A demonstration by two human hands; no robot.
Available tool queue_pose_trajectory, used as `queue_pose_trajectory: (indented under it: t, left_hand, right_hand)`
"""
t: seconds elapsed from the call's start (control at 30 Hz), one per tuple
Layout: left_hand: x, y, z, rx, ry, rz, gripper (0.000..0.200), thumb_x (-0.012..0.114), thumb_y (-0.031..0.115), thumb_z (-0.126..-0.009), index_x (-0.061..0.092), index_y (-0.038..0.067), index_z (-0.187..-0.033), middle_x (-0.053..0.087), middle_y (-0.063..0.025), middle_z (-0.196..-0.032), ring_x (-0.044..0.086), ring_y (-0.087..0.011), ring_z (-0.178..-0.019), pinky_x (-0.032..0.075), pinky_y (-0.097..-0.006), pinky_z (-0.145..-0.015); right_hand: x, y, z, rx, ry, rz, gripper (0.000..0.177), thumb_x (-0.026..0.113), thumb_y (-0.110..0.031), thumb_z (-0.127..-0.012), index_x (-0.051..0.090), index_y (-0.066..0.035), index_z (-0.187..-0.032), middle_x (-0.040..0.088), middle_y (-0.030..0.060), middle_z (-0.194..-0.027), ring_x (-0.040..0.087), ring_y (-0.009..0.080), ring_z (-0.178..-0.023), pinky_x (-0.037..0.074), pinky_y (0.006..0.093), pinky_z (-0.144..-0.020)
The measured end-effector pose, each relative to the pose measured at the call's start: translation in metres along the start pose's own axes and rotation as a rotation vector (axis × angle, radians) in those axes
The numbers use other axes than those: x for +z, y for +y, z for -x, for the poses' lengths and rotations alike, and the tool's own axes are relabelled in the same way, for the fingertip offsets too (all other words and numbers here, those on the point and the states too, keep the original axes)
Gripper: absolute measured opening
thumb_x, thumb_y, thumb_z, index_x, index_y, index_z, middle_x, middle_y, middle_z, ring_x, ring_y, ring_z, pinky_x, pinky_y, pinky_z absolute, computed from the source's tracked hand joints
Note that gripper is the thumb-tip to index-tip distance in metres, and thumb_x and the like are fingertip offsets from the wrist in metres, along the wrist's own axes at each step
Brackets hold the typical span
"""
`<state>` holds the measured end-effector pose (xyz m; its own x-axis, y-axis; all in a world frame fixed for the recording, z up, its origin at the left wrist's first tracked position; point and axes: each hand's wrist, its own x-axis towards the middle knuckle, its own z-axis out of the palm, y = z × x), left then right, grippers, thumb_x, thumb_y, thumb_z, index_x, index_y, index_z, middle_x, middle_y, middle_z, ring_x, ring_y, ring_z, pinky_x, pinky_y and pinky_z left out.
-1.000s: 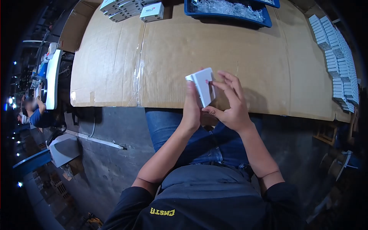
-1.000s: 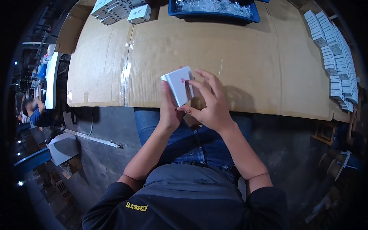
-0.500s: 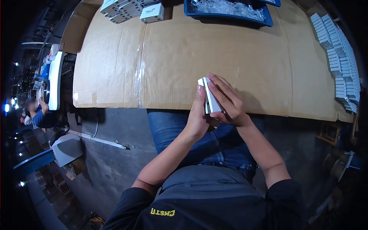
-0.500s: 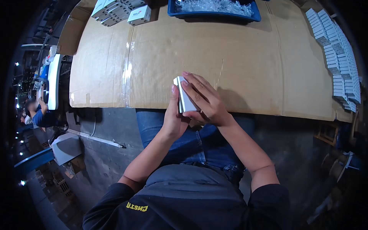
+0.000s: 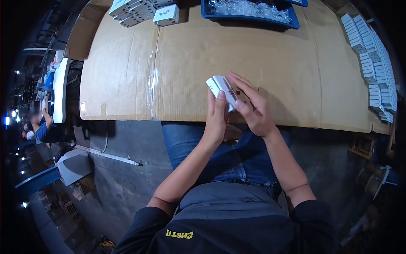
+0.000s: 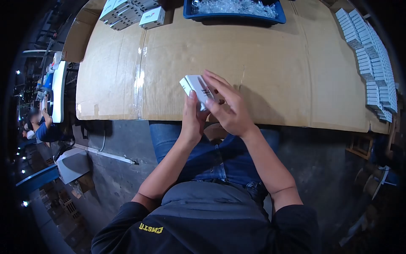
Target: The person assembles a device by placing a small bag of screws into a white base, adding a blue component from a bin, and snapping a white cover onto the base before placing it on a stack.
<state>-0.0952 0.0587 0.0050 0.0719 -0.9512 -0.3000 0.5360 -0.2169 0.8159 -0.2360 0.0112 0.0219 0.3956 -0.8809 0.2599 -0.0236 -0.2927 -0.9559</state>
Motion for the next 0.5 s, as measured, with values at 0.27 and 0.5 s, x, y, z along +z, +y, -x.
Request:
queue_pose_trajectory:
  t: [0.27,0.5]
  left_hand:
    - [0.005,0.008,0.0,-0.162,0.09,0.017,0.065,0.035,0.064,-0.108,0.053,0.008,-0.135,0.065,-0.0067,-0.105,0.067,-0.0155,-0.093,0.057,-0.0324,-0.086]
    - [0.009,0.0,-0.006,-0.132,0.171,0.005,0.049,0.037,0.055,-0.112,0.055,0.009,-0.113,0.051,0.0038,-0.077,0.046,-0.0041,-0.063,0.036,-0.0222,-0.052]
  right_hand:
    - [0.006,0.02,0.007,-0.268,-0.035,0.483,0.049,0.065,-0.017,-0.095,0.062,0.004,-0.139,0.063,0.0214,-0.141,0.064,0.0345,-0.127,0.055,0.0403,-0.104]
    - [0.024,0.036,0.01,-0.349,0.113,0.621,0.045,0.062,-0.009,-0.094,0.063,0.004,-0.136,0.072,0.0183,-0.126,0.075,0.0317,-0.106,0.062,0.0369,-0.084]
